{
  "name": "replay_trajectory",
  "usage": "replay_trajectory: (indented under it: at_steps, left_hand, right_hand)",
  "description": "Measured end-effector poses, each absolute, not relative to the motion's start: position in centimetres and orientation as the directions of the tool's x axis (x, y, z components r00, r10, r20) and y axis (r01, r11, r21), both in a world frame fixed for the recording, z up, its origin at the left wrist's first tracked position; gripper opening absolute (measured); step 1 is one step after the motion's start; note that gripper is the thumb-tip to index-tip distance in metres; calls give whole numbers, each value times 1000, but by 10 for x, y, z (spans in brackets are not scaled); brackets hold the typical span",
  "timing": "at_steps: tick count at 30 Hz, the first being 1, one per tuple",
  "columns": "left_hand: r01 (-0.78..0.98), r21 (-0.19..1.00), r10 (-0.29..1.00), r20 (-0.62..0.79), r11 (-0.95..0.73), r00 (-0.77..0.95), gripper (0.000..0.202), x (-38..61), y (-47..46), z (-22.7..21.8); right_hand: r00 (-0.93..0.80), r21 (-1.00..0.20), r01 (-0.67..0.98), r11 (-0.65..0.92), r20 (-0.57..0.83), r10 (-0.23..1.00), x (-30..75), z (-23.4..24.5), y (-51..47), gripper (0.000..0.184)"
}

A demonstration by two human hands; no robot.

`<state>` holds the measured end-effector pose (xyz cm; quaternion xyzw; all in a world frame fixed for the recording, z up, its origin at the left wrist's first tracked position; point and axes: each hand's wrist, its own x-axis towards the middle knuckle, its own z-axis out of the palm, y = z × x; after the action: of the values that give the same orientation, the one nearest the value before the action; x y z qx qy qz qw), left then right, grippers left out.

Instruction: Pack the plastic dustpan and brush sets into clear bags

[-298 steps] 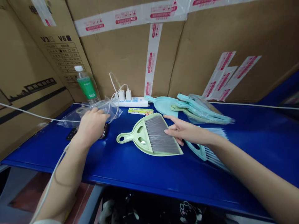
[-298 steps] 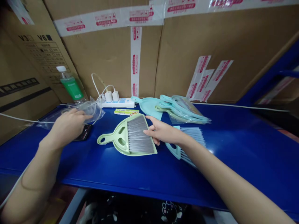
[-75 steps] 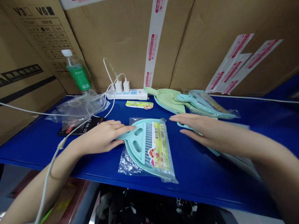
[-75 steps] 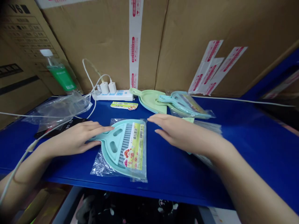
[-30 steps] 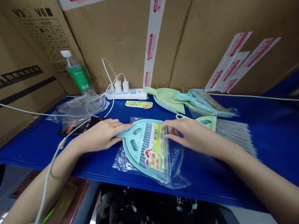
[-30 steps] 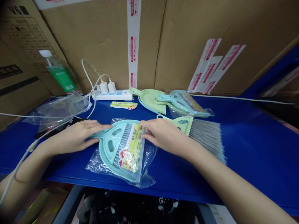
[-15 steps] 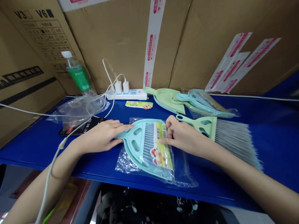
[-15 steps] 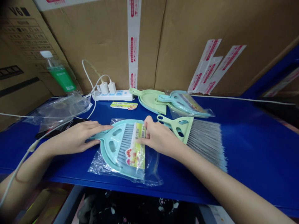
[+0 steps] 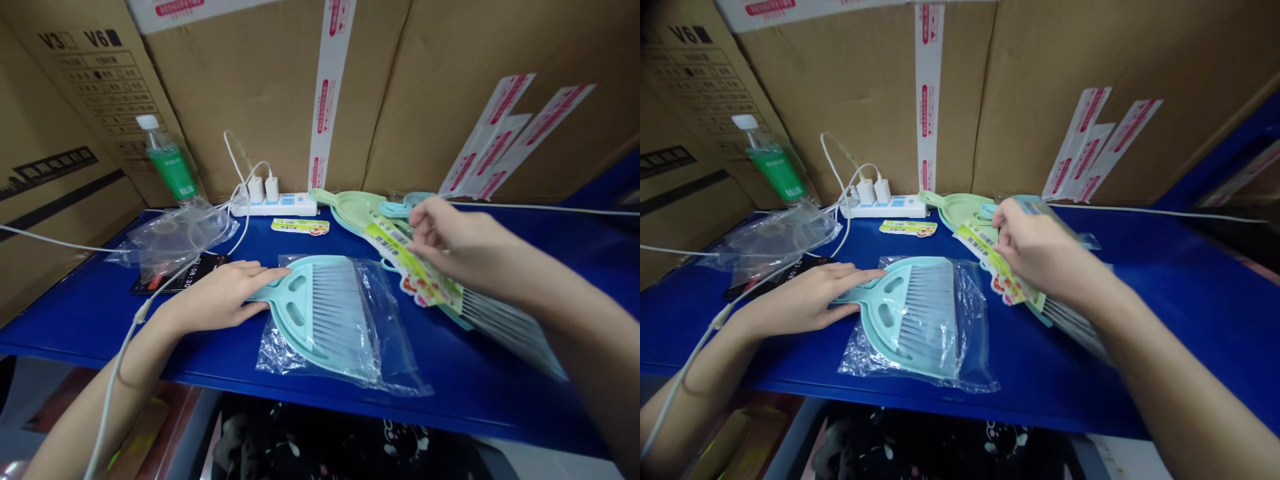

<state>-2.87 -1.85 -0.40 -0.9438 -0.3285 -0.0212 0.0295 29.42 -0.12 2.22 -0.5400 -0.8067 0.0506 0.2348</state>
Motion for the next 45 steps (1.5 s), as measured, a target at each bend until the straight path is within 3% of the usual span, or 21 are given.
replay_trajectory:
  at_steps: [5,9,14,20,23,27,30,33,38,45]
  left_hand:
    - [611,-18,609,58,-792,791,50,-28,-19,-4]
    - [612,-7,610,64,-791,790,51,-28,-19,-5]
    - [593,-5,590,92,-805,802,50,-28,-19,-4]
    - [599,9,597,77,-801,798,50,-27,-21,-3]
    - [601,31,601,69,-799,796,48,-26,-21,-4]
    - [595,50,597,48,-802,801,50,-26,-23,-5]
    - [583,43,585,27,-811,811,53,-24,-23,-5]
    - [588,39,589,23,-808,807,52,-21,-23,-5]
    - [600,51,601,8,-798,799,48,-18,-24,-3]
    - [594,-23,592,55,-804,804,37,-18,-21,-4]
  right_hand:
    - [-374,-298,817,493,376,848,262,46,20,19]
    - [-533,-219,764,607,317,785,216,32,65,30]
    - [-568,-71,809,583,160,808,174,12,108,34]
    - [-577,44,815,578,156,802,163,23,92,32]
    - [-513,128,857,499,129,848,186,28,70,29]
    - [-539,147,834,532,18,842,245,18,44,25]
    - [-577,87,814,575,-7,817,284,4,31,38]
    - [-587,44,809,586,5,810,302,-7,24,46]
    - [-532,127,844,521,68,844,299,-14,17,54]
    - [-453,86,889,449,20,891,310,-16,21,34]
